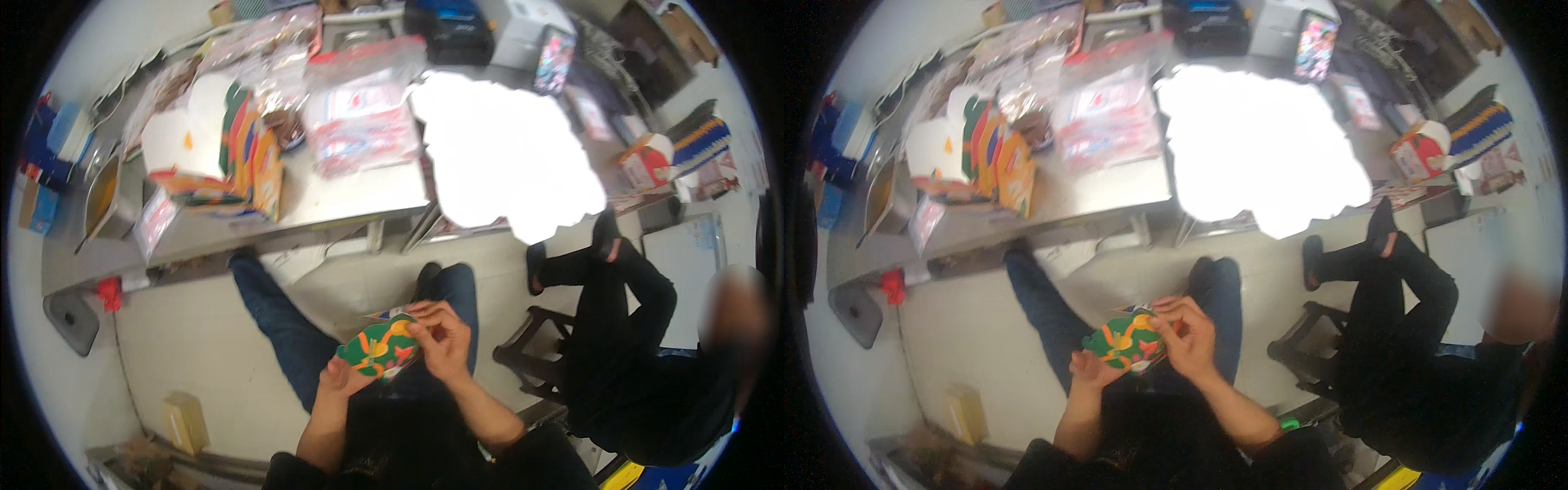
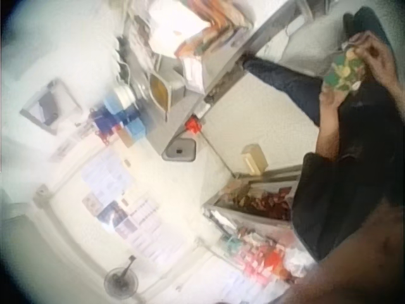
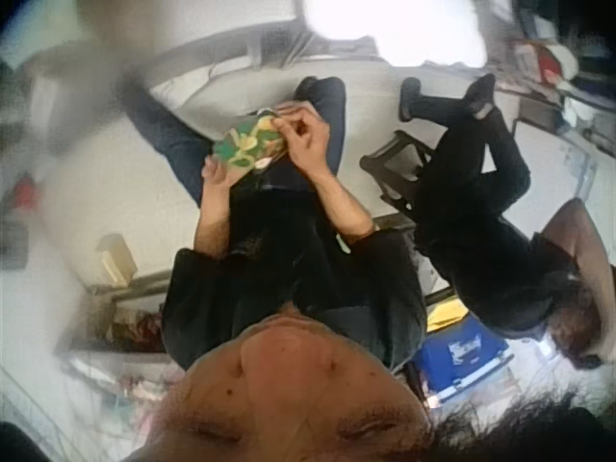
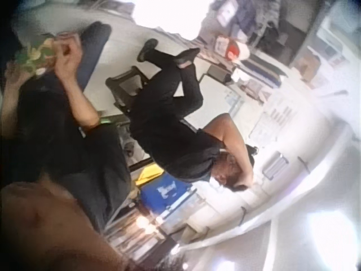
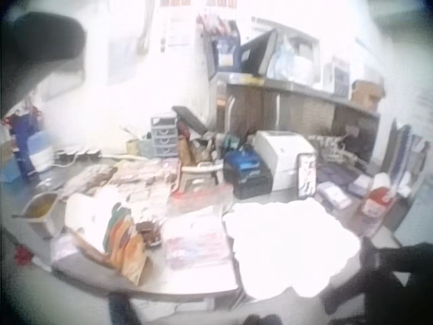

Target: The person folds flat, colorful paper cutouts into small boxes by hand. They repeatedly pick up a cutout, fold the sides, and place the finished box on the counter. Another person is seated nearby doing the same task.

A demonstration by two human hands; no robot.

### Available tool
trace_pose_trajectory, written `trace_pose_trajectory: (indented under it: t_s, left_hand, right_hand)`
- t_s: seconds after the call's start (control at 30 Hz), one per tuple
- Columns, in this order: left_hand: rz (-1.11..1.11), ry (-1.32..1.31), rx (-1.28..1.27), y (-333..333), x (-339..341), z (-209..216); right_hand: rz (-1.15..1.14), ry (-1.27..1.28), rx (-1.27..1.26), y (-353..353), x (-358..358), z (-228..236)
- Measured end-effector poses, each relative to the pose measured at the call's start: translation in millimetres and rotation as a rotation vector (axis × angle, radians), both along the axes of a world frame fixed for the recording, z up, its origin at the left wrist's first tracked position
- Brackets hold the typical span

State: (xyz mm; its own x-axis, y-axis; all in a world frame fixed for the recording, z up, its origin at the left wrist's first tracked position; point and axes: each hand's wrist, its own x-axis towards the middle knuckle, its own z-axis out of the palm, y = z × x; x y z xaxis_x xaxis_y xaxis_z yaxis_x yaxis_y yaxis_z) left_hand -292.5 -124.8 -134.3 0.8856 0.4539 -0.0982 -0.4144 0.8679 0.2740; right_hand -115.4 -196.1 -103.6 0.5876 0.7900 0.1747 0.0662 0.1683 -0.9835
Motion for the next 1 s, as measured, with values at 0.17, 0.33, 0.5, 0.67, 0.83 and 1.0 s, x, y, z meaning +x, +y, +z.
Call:
trace_pose_trajectory:
  t_s: [0.17, 0.33, 0.5, 0.67, 0.83, 1.0]
  left_hand:
    - [0.131, 0.477, 0.371, -9.2, 11.4, 0.6]
    - [0.194, 0.652, 0.283, -10.4, 23.7, 26.6]
    - [0.175, 0.684, 0.188, -18.7, 21.9, 23.4]
    - [0.127, 0.645, 0.141, -16.2, 17.0, 22.0]
    - [0.110, 0.638, 0.122, -18.2, 16.0, 16.7]
    - [0.114, 0.605, 0.110, -17.2, 16.2, 12.3]
  right_hand:
    - [-0.036, -0.091, -0.062, 7.7, 5.4, 9.7]
    - [0.039, -0.208, -0.119, -4.2, 4.4, 11.9]
    - [0.092, -0.513, 0.053, -7.6, 5.8, -7.4]
    - [0.227, -0.685, 0.060, -10.6, 15.6, -7.4]
    - [0.297, -0.685, -0.037, -16.9, 18.0, -4.5]
    - [0.254, -0.624, -0.100, -15.3, 15.1, -3.7]
